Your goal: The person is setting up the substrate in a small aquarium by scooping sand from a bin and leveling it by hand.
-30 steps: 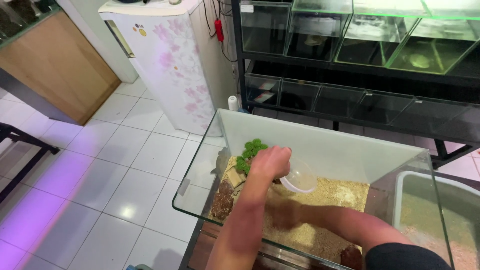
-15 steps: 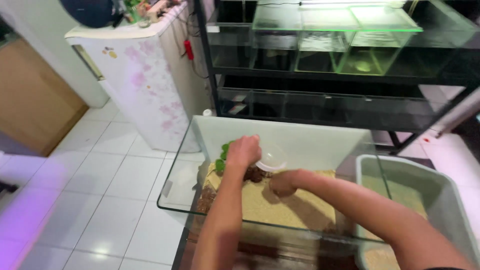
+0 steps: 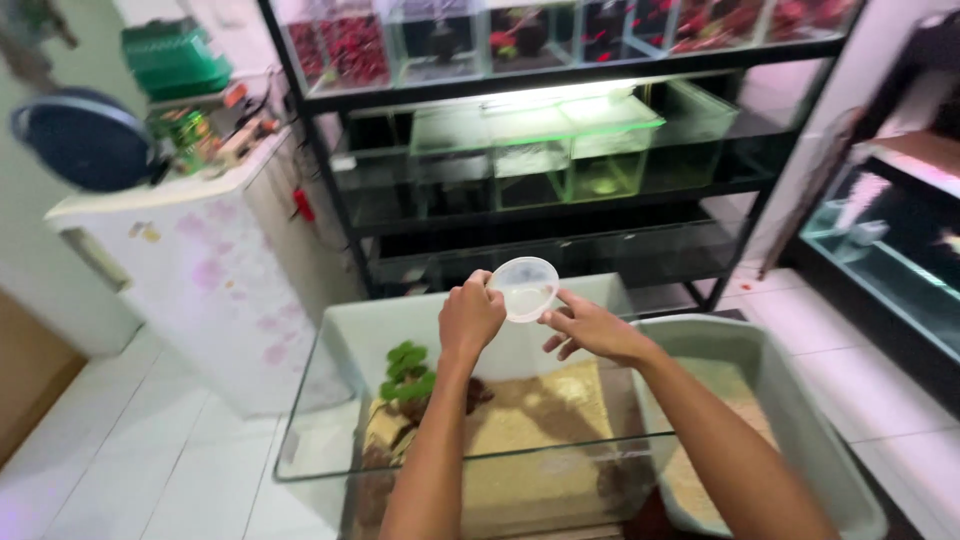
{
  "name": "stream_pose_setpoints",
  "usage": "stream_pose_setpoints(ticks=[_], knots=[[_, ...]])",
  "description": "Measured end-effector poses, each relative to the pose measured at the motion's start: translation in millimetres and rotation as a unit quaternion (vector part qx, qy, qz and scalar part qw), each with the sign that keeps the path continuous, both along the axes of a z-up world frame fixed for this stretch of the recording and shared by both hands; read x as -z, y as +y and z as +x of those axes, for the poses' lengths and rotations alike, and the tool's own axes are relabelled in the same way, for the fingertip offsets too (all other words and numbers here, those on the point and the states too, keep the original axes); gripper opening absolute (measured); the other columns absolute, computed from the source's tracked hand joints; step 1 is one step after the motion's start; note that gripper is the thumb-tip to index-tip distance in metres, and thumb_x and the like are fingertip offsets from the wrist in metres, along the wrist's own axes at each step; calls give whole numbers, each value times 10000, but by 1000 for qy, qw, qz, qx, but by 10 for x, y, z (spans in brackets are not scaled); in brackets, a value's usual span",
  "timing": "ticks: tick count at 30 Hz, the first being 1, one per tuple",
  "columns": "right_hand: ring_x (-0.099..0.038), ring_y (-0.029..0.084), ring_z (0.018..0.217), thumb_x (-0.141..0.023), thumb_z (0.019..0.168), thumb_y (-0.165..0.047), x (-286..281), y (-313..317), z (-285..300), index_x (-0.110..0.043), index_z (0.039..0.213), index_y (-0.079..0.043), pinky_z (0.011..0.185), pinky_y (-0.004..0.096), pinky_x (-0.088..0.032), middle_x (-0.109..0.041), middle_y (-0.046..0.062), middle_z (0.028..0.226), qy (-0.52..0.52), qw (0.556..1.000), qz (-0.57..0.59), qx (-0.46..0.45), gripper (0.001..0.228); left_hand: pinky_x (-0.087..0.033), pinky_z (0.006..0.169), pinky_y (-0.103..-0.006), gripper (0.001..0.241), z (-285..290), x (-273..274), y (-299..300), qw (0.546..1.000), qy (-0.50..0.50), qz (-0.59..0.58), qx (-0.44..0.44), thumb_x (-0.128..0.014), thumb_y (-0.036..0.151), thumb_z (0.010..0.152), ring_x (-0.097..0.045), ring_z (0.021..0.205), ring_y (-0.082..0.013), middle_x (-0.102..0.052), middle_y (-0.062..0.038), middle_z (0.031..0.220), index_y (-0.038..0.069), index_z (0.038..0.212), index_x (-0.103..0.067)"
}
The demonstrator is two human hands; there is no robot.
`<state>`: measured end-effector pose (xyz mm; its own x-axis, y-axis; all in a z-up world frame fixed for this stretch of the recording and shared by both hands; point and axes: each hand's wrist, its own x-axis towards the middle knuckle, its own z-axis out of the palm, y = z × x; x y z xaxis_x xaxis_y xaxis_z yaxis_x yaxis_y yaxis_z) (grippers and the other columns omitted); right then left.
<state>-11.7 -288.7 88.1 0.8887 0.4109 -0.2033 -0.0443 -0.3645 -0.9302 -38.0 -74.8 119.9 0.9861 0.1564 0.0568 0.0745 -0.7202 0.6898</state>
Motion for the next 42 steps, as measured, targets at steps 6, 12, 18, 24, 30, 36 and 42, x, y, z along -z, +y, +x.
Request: stream_pose_setpoints(ticks=[6,12,18,24,30,36,42], knots=[[-788,377,882,-506,1125,-270,23,-703,85,-356,1742,-149,677,431,-730,-562,221,1516,-31,972,212,101,646,-550,1106,-644,543,129,-216,-648,999,-27,-11,29,-515,319,1002,-686,1284,-563,-763,-329,1265,152,1486,-693],[-814,416,858,-400,1175,-301,407,-1865,-49,-490,1649,-112,649,432,-730,-667,221,1354,-95,931,306,177,518,-573,1057,-638,537,177,-75,-1755,993,-46,28,107,-507,218,1000,-720,1214,-577,-761,-352,1192,90,1492,-680],[-808,402,873,-447,1162,-234,834,-2922,-316,-476,1614,-173,693,437,-744,-664,256,1293,-53,919,311,238,457,-629,903,-621,388,338,608,-3062,964,-71,195,169,-505,149,1013,-782,1066,-552,-772,-288,1073,17,1360,-617],[-803,331,946,-469,1132,-188,1579,-3731,-349,-423,1613,-231,743,460,-740,-735,260,1262,39,918,300,256,485,-632,915,-628,336,380,1432,-3818,969,-7,181,166,-506,129,1010,-788,1084,-534,-795,-265,1092,36,1311,-623],[-720,260,972,-547,1048,-248,2056,-3954,-424,-437,1650,-285,675,370,-714,-689,173,1230,111,948,87,286,614,-638,966,-598,391,660,2597,-3919,980,114,125,103,-541,356,1030,-782,1164,-480,-787,-205,1196,148,1324,-692],[-809,435,1074,-632,990,-352,2313,-3943,-483,-445,1666,-219,875,546,-709,-728,325,1248,13,976,-101,190,713,-649,953,-597,460,889,2869,-3620,982,-6,187,-25,-630,105,978,-726,1167,-519,-668,-244,1276,11,1425,-685],[-641,454,1425,-762,957,-362,2692,-3860,-131,-497,1645,-201,1202,536,-544,-604,307,1543,40,961,-153,226,755,-556,1059,-621,528,1197,3522,-3581,981,-38,60,-179,-651,89,922,-633,1255,-531,-596,-207,1398,75,1450,-630]])
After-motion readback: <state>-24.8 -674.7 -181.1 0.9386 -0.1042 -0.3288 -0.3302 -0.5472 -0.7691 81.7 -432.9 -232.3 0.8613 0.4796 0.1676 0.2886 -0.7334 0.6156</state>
